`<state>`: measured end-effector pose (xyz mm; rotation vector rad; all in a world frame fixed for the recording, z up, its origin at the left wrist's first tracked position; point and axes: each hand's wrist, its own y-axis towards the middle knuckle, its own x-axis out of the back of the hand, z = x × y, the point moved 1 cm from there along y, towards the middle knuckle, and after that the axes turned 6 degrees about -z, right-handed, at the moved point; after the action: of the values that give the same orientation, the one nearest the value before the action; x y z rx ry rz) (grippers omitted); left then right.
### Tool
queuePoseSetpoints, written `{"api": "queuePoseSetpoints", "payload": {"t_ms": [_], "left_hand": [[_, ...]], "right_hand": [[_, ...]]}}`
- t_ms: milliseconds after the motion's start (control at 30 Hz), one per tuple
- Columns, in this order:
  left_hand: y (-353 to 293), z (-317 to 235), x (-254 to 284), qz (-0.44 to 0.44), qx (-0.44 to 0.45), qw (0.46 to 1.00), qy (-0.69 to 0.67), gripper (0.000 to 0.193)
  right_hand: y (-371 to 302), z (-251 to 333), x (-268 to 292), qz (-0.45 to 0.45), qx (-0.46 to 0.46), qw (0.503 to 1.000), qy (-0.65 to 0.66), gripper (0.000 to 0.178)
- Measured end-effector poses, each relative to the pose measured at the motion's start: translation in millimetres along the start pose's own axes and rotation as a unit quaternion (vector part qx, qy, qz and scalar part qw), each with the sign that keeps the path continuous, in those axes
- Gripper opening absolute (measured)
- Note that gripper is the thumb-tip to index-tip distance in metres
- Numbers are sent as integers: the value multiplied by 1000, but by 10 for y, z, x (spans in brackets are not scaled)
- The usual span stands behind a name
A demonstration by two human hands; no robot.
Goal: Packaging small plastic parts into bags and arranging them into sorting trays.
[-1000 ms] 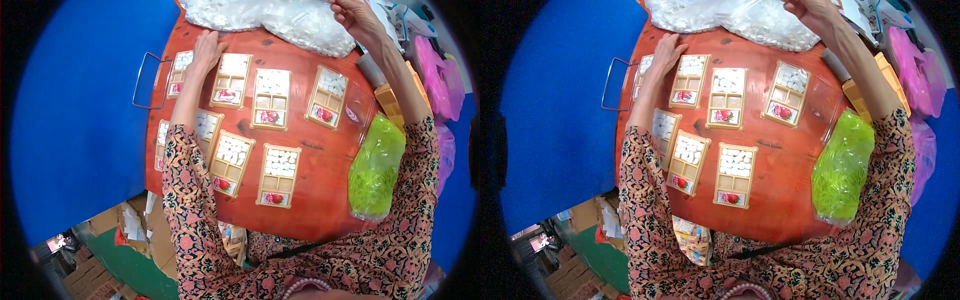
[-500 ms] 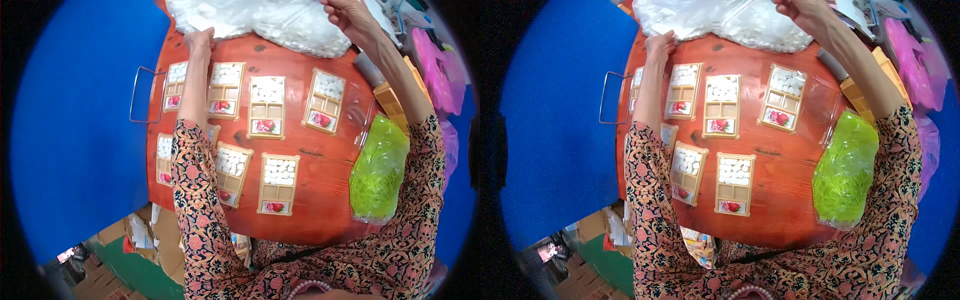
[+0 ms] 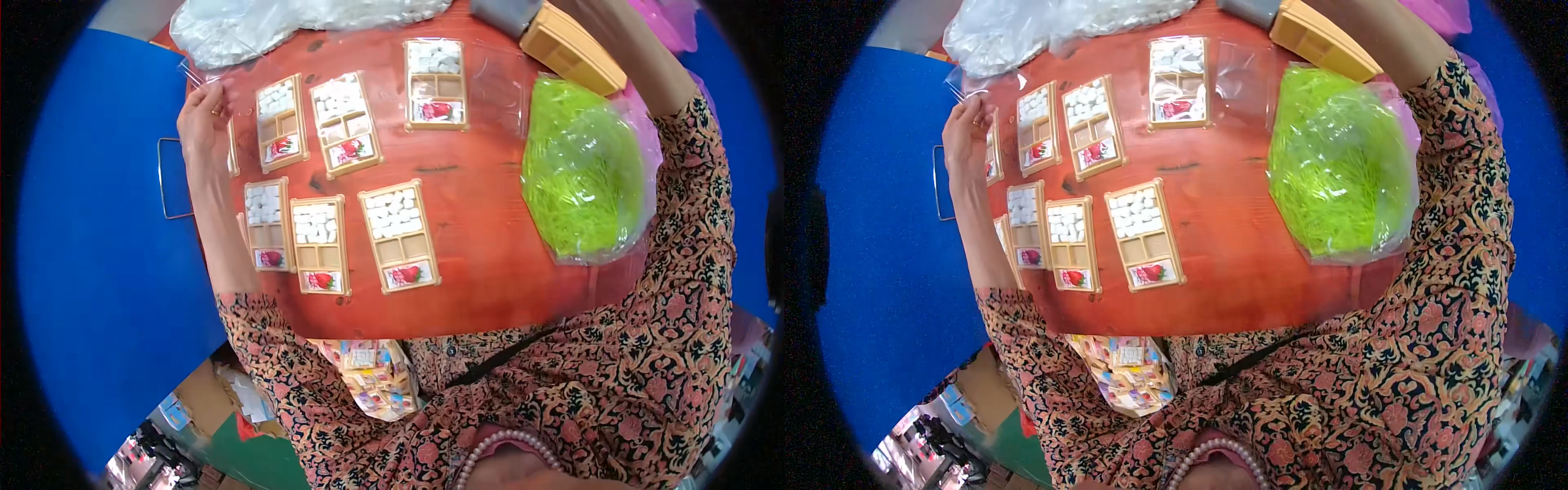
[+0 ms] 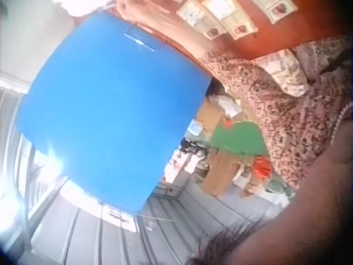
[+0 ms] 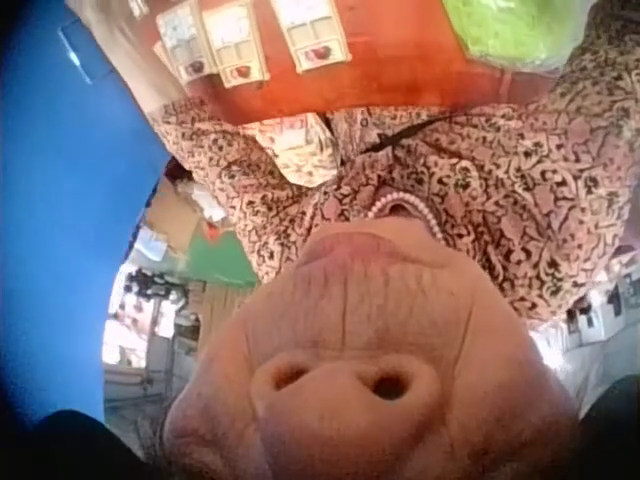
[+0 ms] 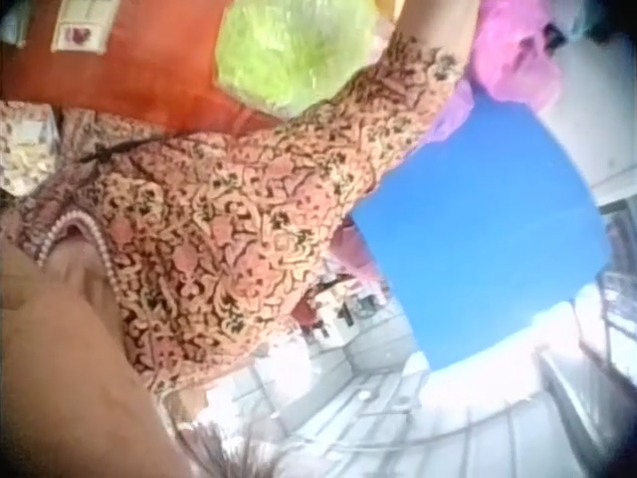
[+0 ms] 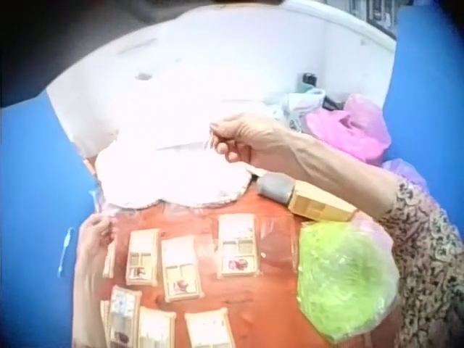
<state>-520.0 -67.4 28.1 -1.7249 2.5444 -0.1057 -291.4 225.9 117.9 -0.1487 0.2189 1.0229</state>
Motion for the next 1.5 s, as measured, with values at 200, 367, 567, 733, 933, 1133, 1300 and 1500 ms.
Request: {"api": "queuePoseSetpoints", "payload": {"t_ms": [200,367,567,733,933,1133,1300,1500], "left_hand": [[-990,-372,-315,91,-34,994,55,18],[-1894,-381,-836,192,-56,978,59,37],[-2420,-224,-1161,264,-3,964,-37,44],[-2605,39,-1118,224,130,954,-149,35],[-2633,174,-1137,209,173,940,-205,32],[-2591,208,-883,178,111,954,-212,15],[-2628,62,-600,63,22,988,-137,10],[-2695,4,-149,36,-16,991,-129,7]], "right_hand": [[-585,151,114,58,-13,998,-12,15],[-1224,96,327,67,-76,995,-6,16],[-1452,-319,387,175,-110,975,79,19],[-1576,-477,309,206,-133,962,118,18],[-1492,-679,284,194,-129,967,102,18],[-1472,-774,299,147,-44,987,-43,10],[-1557,-808,393,153,98,962,-206,10],[-1806,-766,248,171,284,871,-362,9]]}}
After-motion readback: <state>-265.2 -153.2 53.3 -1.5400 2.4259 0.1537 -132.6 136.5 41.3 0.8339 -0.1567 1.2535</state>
